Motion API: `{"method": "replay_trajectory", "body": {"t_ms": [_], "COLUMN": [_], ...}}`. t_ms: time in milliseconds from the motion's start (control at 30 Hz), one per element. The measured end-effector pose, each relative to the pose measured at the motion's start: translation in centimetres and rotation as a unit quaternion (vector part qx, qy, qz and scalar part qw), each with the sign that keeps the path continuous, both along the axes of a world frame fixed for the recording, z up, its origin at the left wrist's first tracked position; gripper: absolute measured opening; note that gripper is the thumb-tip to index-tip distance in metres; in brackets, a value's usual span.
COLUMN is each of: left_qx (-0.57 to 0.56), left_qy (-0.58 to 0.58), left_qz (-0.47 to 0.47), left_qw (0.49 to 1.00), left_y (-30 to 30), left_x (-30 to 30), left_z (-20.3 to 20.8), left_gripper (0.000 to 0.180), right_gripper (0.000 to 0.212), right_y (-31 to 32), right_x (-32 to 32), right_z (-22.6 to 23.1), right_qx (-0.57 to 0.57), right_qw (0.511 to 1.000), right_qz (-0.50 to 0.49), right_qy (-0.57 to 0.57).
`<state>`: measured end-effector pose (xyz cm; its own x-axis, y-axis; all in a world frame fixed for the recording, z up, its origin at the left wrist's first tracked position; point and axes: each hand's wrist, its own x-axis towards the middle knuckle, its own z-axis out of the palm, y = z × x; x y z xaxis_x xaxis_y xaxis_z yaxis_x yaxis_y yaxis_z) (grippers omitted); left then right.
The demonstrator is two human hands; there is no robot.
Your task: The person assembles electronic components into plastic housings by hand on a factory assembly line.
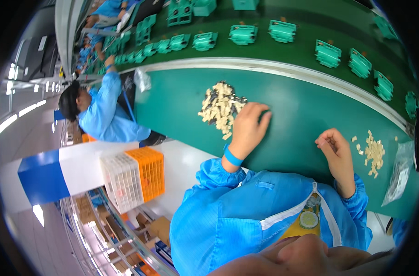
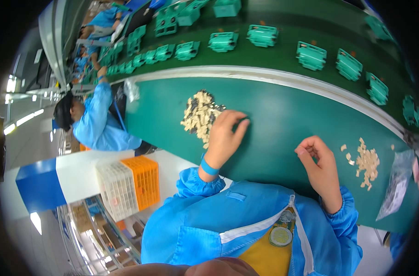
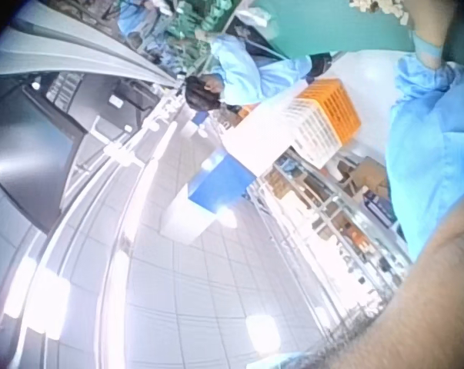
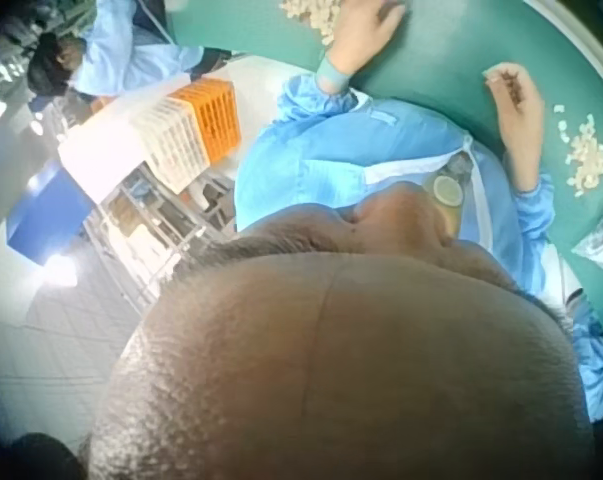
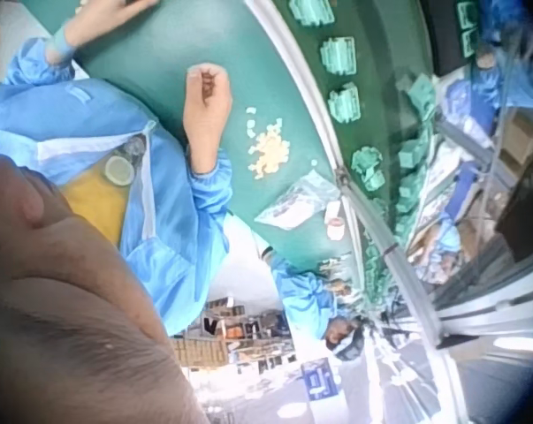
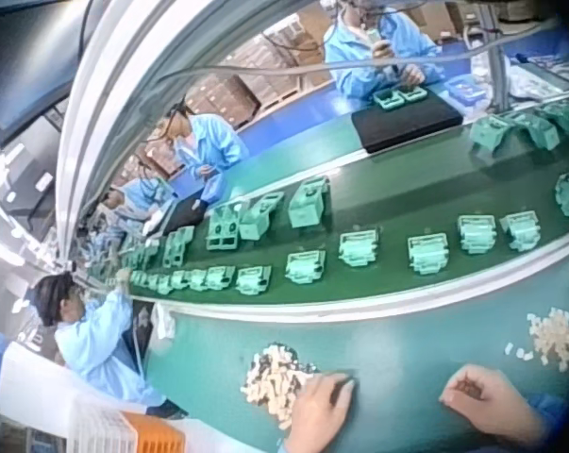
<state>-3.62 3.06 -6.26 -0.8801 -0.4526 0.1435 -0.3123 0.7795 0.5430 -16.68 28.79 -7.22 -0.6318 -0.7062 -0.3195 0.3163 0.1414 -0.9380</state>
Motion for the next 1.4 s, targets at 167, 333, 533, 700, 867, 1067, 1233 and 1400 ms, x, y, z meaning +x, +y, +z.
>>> {"method": "replay_trajectory", "body": {"t_ms": [167, 333, 533, 700, 867, 1067, 1233, 1400], "left_qx": [-0.058, -0.102, -0.049, 0.004, 0.202, 0.336, 0.087, -0.049], "left_qy": [-0.007, -0.077, -0.078, -0.037, 0.011, -0.022, 0.1, 0.073], "left_qz": [0.213, 0.176, 0.161, 0.172, 0.089, -0.043, -0.13, -0.272], "left_qw": [0.975, 0.976, 0.983, 0.984, 0.975, 0.94, 0.983, 0.958], "left_y": [-4.1, -5.8, -7.0, -5.6, -2.6, 2.8, 5.9, 6.7], "left_x": [5.6, 4.5, 4.2, 3.1, 1.4, -2.6, -5.8, -7.7], "left_z": [0.8, 0.8, 0.3, 2.8, 4.3, 2.7, 1.4, 1.5], "left_gripper": [0.011, 0.017, 0.018, 0.013, 0.007, 0.01, 0.015, 0.022], "right_gripper": [0.006, 0.007, 0.007, 0.007, 0.01, 0.015, 0.018, 0.021], "right_y": [-2.0, -1.4, -0.9, -1.4, -4.7, -5.3, -2.2, -0.9], "right_x": [0.1, 0.7, 0.9, 0.5, 0.9, 0.0, -0.6, -0.6], "right_z": [1.2, 1.8, 1.4, 1.9, 1.8, -0.1, -1.2, -1.0], "right_qx": [0.001, 0.002, 0.019, 0.022, -0.032, -0.11, -0.082, -0.079], "right_qw": [0.999, 0.997, 0.999, 0.998, 0.998, 0.987, 0.988, 0.987], "right_qz": [0.053, 0.057, 0.044, 0.056, 0.034, 0.012, -0.033, -0.101], "right_qy": [0.012, 0.054, 0.025, 0.024, 0.037, -0.118, -0.123, -0.095]}}
